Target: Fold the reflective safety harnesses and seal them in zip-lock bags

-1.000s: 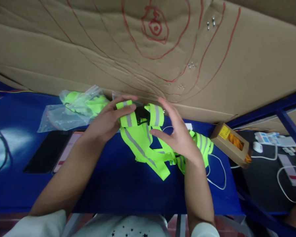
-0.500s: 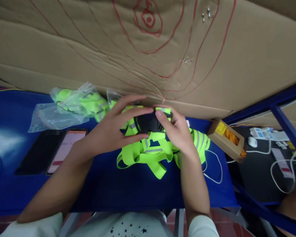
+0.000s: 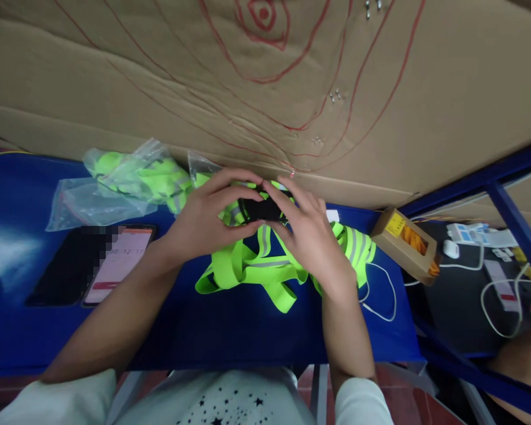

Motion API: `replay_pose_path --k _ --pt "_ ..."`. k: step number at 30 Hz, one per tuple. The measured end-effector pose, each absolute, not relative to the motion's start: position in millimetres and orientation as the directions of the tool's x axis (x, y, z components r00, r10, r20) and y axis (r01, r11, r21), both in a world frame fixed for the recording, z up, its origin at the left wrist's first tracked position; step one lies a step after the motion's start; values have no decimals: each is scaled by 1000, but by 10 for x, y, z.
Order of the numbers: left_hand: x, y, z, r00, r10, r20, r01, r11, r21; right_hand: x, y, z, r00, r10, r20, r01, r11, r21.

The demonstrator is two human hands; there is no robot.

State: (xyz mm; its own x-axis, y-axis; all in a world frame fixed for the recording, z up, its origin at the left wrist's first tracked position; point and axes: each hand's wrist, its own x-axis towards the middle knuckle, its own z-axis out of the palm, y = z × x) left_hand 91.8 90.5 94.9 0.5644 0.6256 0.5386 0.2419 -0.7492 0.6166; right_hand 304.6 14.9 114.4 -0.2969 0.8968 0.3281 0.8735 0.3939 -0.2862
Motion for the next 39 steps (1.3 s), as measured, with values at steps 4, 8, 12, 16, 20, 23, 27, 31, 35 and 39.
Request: replay_pose_path --k 4,8,12,16,20,23,27,31,35,39 --pt "926 991 895 559 659 503 241 -710 661 3082 225 1062 -324 882 342 884 411 -221" --pt "930 983 938 533 694 484 225 -668 710 3080 212 1093 -314 868 385 891 410 -197" --pt "940 895 1016 516 711 478 216 -648 730 3064 144 1161 -326 847 419 883 431 -184" --pt "883 773 1141 512 714 478 218 -646 731 3063 43 1244 -345 839 420 867 456 -200" --pt "757 651 1265 552 720 420 225 -614 757 3057 -110 1344 -381 830 408 847 490 -206" --pt "675 589 1295 562 756 336 245 -540 805 3023 -227 1400 -387 829 404 857 485 -173" --pt "641 567 1277 565 791 235 206 -410 889 2972 -305 1420 -413 803 430 866 492 -87" --pt "622 535 1324 576 787 218 235 -416 879 2967 -343 1451 -464 773 433 857 516 -2" --pt "562 407 1417 585 786 202 289 -435 853 2955 -420 1494 -475 762 441 851 524 11" --pt "506 267 1436 552 808 205 304 -424 853 2935 -469 1448 -480 748 459 845 535 11"
